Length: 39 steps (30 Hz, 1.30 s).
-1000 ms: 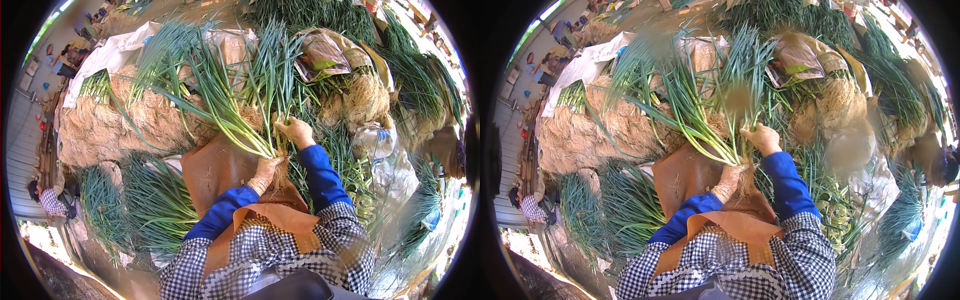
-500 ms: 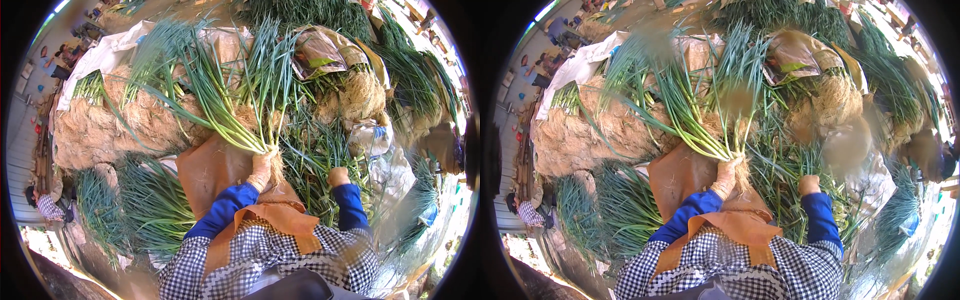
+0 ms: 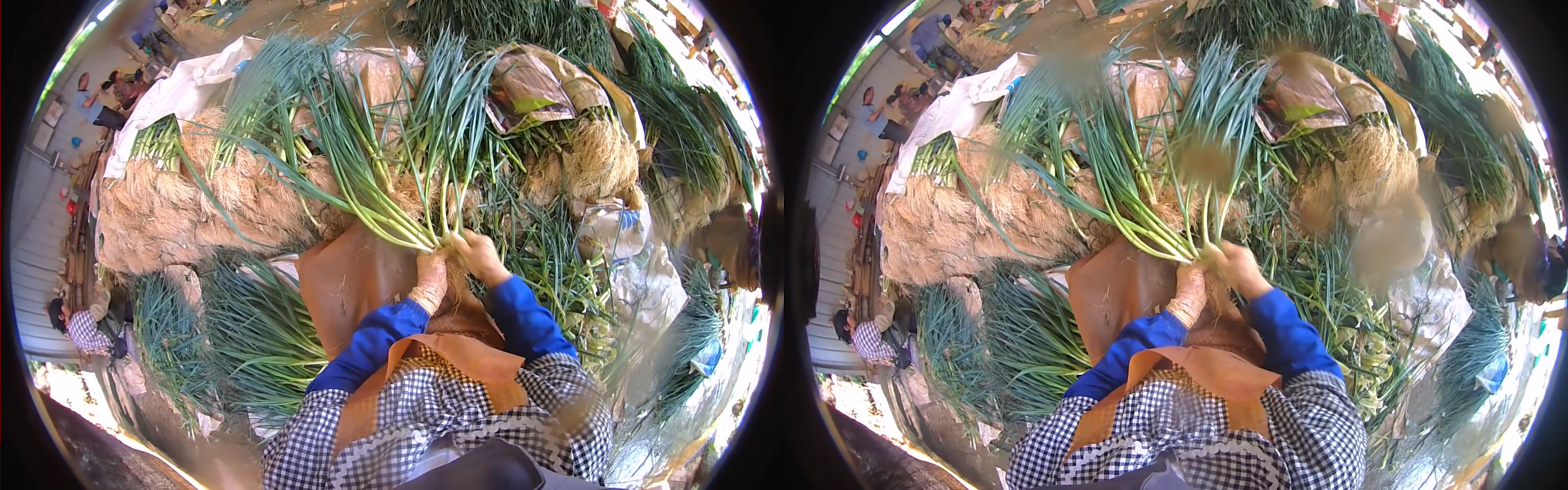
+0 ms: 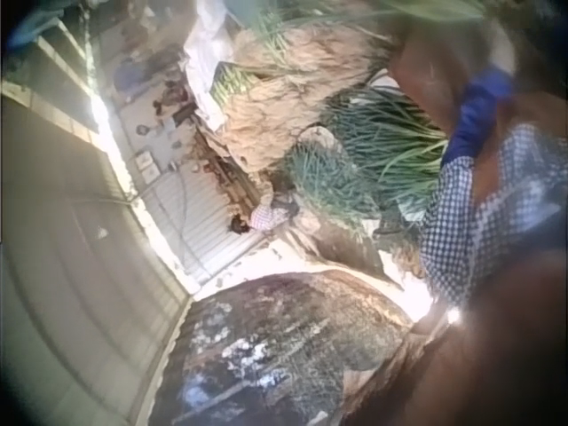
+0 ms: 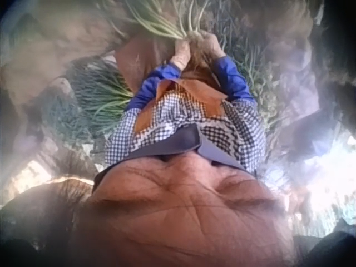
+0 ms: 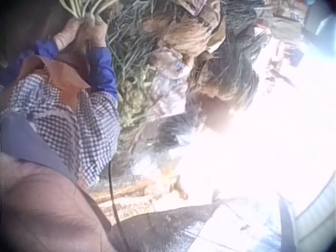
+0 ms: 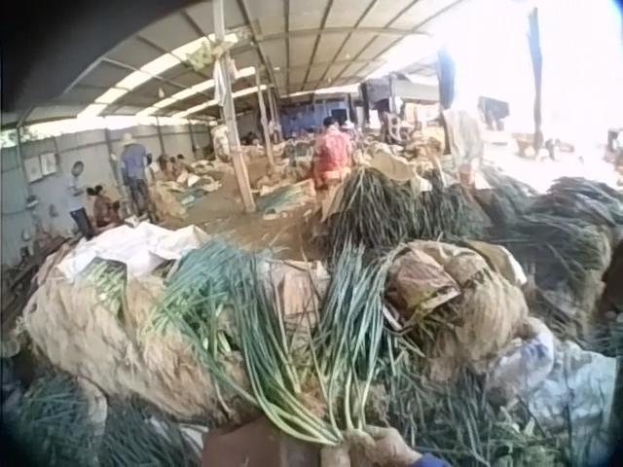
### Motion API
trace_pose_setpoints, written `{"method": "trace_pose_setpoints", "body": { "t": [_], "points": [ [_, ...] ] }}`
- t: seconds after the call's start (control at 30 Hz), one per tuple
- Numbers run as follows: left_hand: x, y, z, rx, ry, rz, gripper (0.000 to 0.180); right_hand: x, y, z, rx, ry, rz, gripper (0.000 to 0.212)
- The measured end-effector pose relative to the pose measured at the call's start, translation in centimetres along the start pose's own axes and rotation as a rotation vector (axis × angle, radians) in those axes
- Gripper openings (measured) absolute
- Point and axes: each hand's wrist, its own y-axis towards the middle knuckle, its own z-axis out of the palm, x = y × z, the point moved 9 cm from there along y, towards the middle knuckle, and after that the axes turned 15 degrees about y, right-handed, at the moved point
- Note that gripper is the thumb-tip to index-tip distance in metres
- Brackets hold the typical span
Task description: The person sorts green onions by hand, peeling away outer layers and grouping the cleaned plants together on a workspace covered in discarded skins.
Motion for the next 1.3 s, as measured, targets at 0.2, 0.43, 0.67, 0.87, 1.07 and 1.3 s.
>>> {"method": "trace_pose_setpoints", "body": {
  "t": [0.2,0.43,0.67,0.87,1.07,1.3],
  "points": [
    [0.6,1.3,-0.6,0.034,-0.005,-0.007,0.022,-7.7,-10.9,-16.9,-0.163,-0.073,0.528,0.029],
    [-1.1,-0.2,-0.2,0.006,0.211,0.106,0.019,5.1,-0.9,-5.0,-0.088,-0.441,-0.157,0.041],
    [-1.0,-0.5,-0.3,0.015,0.199,0.06,0.02,4.3,-1.0,2.4,0.234,-0.737,-0.524,0.02],
    [-1.6,-0.2,-0.5,0.068,0.179,0.185,0.025,2.6,-6.2,-0.7,0.305,-1.104,-0.55,0.028],
    [-1.8,-1.5,1.8,0.117,0.187,0.14,0.025,1.8,0.0,-1.3,0.234,-0.619,0.06,0.055],
    [-1.0,-0.7,-0.4,0.075,0.158,0.113,0.02,2.7,-4.2,2.4,0.46,-0.318,-0.442,0.021]
  ]
}}
